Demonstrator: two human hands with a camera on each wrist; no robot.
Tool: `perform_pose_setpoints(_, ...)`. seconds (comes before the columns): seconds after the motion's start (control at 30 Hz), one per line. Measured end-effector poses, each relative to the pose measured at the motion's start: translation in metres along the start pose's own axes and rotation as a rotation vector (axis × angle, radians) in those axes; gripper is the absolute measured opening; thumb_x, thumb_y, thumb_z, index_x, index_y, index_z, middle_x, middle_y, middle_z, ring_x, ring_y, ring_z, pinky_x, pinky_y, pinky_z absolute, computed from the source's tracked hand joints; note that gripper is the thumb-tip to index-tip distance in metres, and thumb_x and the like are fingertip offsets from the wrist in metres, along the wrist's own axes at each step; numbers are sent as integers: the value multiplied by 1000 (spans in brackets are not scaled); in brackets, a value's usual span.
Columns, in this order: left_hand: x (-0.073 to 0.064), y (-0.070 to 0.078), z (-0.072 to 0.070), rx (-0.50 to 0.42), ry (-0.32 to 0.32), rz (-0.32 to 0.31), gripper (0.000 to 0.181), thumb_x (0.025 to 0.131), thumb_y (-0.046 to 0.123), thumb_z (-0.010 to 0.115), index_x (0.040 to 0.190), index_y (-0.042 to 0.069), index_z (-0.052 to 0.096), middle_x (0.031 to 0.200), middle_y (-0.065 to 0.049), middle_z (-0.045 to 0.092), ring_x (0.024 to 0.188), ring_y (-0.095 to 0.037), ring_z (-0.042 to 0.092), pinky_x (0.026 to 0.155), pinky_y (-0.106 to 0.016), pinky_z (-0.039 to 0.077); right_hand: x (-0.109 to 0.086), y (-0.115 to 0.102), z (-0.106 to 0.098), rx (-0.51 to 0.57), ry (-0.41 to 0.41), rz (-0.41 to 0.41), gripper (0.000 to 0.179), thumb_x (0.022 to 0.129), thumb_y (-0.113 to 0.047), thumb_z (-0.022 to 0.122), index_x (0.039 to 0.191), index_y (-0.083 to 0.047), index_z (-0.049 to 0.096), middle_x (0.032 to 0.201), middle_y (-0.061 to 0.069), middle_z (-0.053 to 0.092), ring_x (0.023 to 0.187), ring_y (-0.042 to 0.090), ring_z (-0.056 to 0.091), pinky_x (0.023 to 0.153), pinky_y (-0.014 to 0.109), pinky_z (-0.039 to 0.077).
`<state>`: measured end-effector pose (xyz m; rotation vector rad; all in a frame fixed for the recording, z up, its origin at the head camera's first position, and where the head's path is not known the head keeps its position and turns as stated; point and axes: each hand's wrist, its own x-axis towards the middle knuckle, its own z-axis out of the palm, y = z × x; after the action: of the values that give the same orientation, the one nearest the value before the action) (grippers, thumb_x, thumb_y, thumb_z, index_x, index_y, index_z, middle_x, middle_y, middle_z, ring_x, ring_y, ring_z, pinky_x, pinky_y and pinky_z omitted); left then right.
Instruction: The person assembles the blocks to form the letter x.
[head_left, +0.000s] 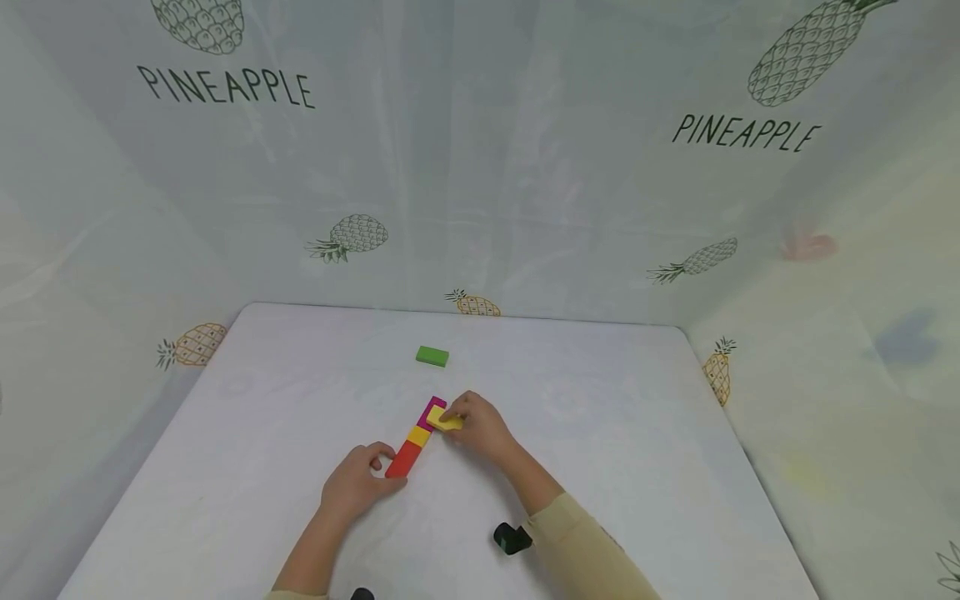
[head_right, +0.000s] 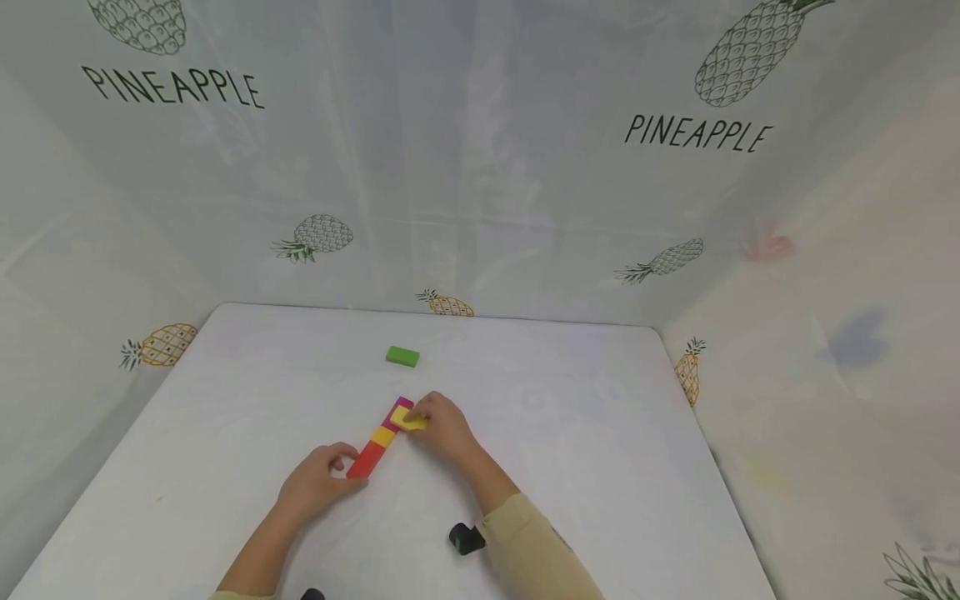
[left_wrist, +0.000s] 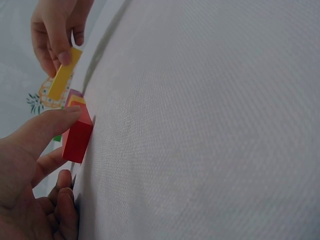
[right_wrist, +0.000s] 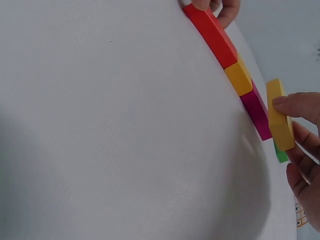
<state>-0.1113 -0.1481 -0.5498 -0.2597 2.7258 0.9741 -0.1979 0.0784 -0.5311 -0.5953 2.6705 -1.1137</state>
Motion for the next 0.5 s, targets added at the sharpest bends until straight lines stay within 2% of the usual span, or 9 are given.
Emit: perform_pose_setpoints(0.5,1,1,0,-1,7,11,43,71,36,85,107,21,65,88,0,53,78,-18,48,62,-31,43,-22,2,8,47,7,-17,17,82,-12,79,99,-16,76,98,-10,56,92,11,53,83,27,49)
